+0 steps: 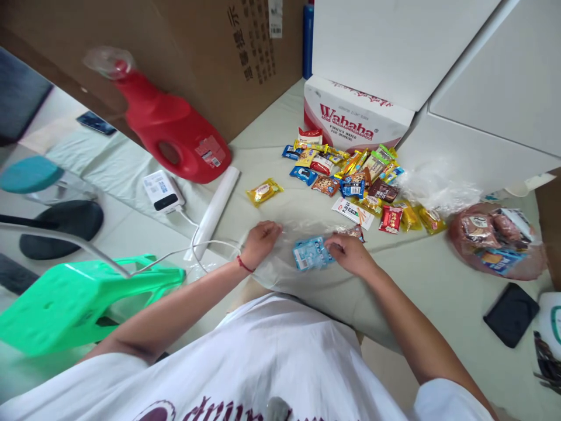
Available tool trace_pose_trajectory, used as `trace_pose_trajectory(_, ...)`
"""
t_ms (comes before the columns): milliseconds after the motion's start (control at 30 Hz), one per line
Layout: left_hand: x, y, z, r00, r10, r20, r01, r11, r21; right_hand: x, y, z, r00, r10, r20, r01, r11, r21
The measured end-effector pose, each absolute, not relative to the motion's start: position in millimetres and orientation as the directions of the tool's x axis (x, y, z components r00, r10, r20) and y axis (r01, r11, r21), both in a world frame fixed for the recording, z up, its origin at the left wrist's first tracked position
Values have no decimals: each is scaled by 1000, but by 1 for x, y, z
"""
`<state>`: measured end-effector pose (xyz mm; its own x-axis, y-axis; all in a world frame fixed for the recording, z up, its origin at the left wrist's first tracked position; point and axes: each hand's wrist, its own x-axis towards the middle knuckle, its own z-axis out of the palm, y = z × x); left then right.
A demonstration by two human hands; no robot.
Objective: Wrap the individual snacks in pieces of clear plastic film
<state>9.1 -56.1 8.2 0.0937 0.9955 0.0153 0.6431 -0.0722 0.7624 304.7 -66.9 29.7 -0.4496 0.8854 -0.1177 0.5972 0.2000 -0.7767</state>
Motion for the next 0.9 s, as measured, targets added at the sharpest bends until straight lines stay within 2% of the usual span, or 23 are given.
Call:
trace_pose_trajectory(67, 3, -44, 1, -106, 994, -27, 732, 96, 675, 300, -64, 28, -414, 900, -135, 611, 165, -774)
trace_pose_trajectory(133, -4, -43, -4, -239, 965, 107, 793, 130, 595, 295, -61, 26, -379, 913, -151, 646, 144, -750)
trace_pose_trajectory(167, -7, -46, -6, -245, 945, 215, 820, 84, 566, 293, -59, 25, -364, 917, -165, 666, 132, -734)
trace_pose_trajectory(200, -11, -52, -6, -186, 929, 319, 845, -14, 535, 290, -58, 24, -353, 918, -183, 686, 120, -718)
trace_pose_trajectory(267, -17, -67, -4, 122, 891, 436, 823, -337, 457, 287, -55, 22, -336, 917, -216, 712, 97, -695)
trace_pose_trajectory(333, -19, -82, 3, 493, 770, 404, 651, -635, 416, 285, -53, 20, -329, 916, -230, 723, 88, -685)
trace_pose_trajectory(400, -18, -92, 10, 705, 640, 305, 485, -750, 450, 285, -52, 18, -331, 914, -234, 725, 88, -683)
trace_pose_trajectory(500, -14, -98, 18, 773, 602, 200, 446, -740, 503, 286, -52, 16, -348, 907, -239, 718, 94, -689)
trace_pose_trajectory(600, -12, -101, 16, 797, 594, 113, 468, -725, 506, 289, -52, 16, -350, 906, -238, 716, 94, -692)
trace_pose_trajectory(700, -12, -103, 11, 800, 596, 70, 477, -702, 529, 294, -54, 18, -325, 915, -238, 714, 73, -696)
trace_pose_trajectory(800, -12, -103, 6, 702, 704, 103, 504, -595, 627, 302, -54, 20, -321, 916, -239, 690, 53, -722)
trace_pose_trajectory(900, -11, -99, 0, 479, 870, 113, 550, -398, 735, 310, -53, 20, -323, 914, -244, 667, 37, -744)
